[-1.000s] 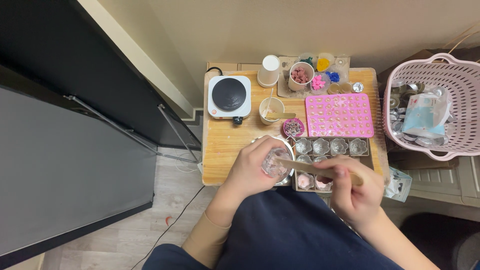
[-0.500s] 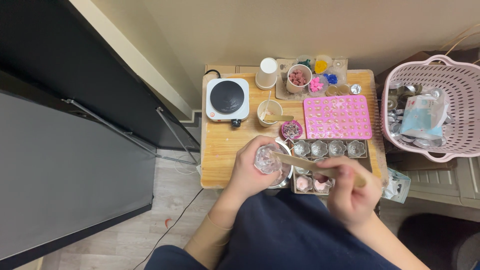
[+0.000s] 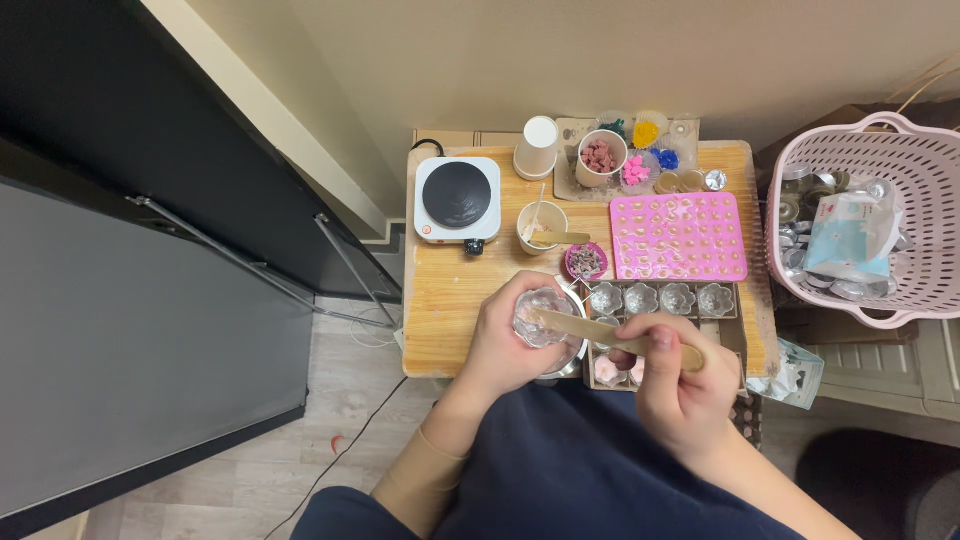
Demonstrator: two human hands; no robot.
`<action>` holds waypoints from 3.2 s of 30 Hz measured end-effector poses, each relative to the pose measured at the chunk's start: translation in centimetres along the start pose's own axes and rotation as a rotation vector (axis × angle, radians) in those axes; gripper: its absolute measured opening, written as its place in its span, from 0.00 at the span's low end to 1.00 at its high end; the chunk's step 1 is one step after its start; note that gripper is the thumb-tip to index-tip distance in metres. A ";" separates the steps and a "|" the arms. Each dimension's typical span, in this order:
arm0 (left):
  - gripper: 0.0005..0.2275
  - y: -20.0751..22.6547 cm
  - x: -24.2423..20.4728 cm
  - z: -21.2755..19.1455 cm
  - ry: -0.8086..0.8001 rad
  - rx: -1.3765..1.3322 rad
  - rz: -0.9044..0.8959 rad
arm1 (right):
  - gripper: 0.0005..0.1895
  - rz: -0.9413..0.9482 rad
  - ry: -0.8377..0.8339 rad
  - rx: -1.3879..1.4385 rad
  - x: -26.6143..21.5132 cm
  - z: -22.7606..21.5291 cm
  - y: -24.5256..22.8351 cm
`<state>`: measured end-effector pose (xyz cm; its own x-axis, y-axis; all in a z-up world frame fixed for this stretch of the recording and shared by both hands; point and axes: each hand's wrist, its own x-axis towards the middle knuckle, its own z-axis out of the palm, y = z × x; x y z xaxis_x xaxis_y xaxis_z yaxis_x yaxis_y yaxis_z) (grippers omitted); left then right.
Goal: Preparing and mixing wax flakes with pigments or additives in a workshop setting.
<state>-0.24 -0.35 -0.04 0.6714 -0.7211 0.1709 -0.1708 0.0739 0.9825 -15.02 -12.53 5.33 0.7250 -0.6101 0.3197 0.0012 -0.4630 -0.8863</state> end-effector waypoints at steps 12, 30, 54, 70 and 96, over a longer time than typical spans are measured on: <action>0.21 -1.1 0.6 -0.5 0.035 -0.012 -0.033 | 0.17 0.156 0.187 0.633 0.5 -1.4 4.1; 0.25 -9.5 -3.5 -4.2 0.088 0.366 -0.197 | 0.21 -0.240 -0.514 -0.369 -5.3 2.7 15.1; 0.23 -15.0 -8.3 -3.2 0.194 0.388 -0.225 | 0.34 -0.661 -0.941 -0.973 -5.9 3.1 16.8; 0.24 -13.9 -7.7 -2.7 0.200 0.437 -0.280 | 0.24 -0.273 -0.737 -0.536 -5.4 -0.9 16.4; 0.28 -10.9 -0.1 14.3 -0.150 0.377 0.088 | 0.10 0.854 0.177 0.700 -10.1 -15.3 29.6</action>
<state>-8.82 -10.94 -11.79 0.5344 -0.8179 0.2132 -0.4938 -0.0974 0.8641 -32.84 -29.97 -19.03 0.5653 -0.6633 -0.4904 -0.0224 0.5819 -0.8129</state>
